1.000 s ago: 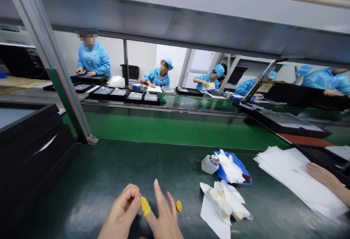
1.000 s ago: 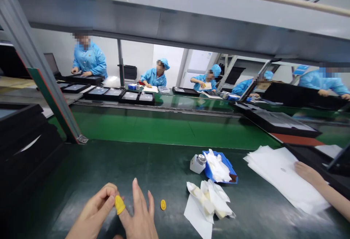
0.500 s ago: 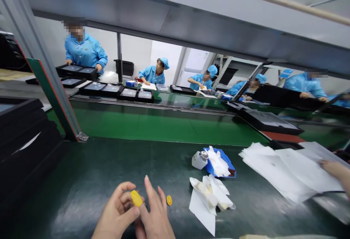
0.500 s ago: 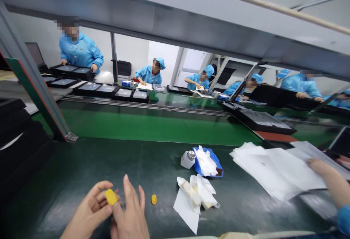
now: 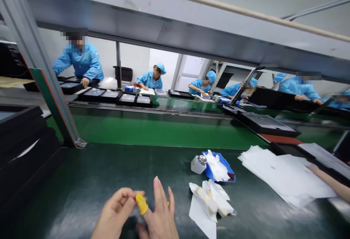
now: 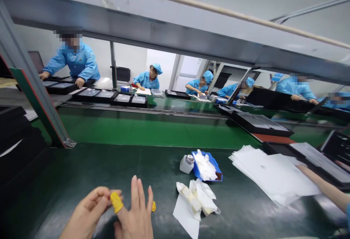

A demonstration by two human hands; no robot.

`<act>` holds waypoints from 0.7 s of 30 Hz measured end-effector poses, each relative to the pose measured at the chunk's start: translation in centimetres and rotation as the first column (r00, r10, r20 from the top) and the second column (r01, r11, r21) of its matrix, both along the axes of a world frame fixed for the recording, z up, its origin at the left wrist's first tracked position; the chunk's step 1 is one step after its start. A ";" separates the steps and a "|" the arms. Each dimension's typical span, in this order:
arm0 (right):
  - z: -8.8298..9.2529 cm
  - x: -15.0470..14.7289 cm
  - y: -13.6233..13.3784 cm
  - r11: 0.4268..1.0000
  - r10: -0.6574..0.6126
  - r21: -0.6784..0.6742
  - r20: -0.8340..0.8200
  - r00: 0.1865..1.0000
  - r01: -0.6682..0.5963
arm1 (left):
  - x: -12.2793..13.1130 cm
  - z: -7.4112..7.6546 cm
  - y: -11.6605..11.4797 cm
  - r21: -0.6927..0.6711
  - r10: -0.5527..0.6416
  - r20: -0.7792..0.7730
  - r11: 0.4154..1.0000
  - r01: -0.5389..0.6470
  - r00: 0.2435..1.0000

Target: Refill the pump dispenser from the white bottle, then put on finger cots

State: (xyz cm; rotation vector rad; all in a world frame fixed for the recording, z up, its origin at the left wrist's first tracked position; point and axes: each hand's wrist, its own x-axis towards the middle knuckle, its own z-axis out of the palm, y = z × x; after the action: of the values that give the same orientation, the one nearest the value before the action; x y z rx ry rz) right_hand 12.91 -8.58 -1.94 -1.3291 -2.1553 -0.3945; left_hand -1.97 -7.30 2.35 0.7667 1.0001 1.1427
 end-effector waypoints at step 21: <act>-1.3 -0.7 0.0 0.997 0.072 -0.028 -0.030 0.997 -0.073 | 0.6 -0.5 -1.1 0.038 0.010 -0.028 0.999 -0.009 1.000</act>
State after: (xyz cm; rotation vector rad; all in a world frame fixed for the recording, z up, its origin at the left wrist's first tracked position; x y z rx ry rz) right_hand 12.24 -8.56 -3.22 -1.2610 -2.1862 -0.3143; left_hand -1.34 -8.38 1.89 0.8105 1.0087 1.1647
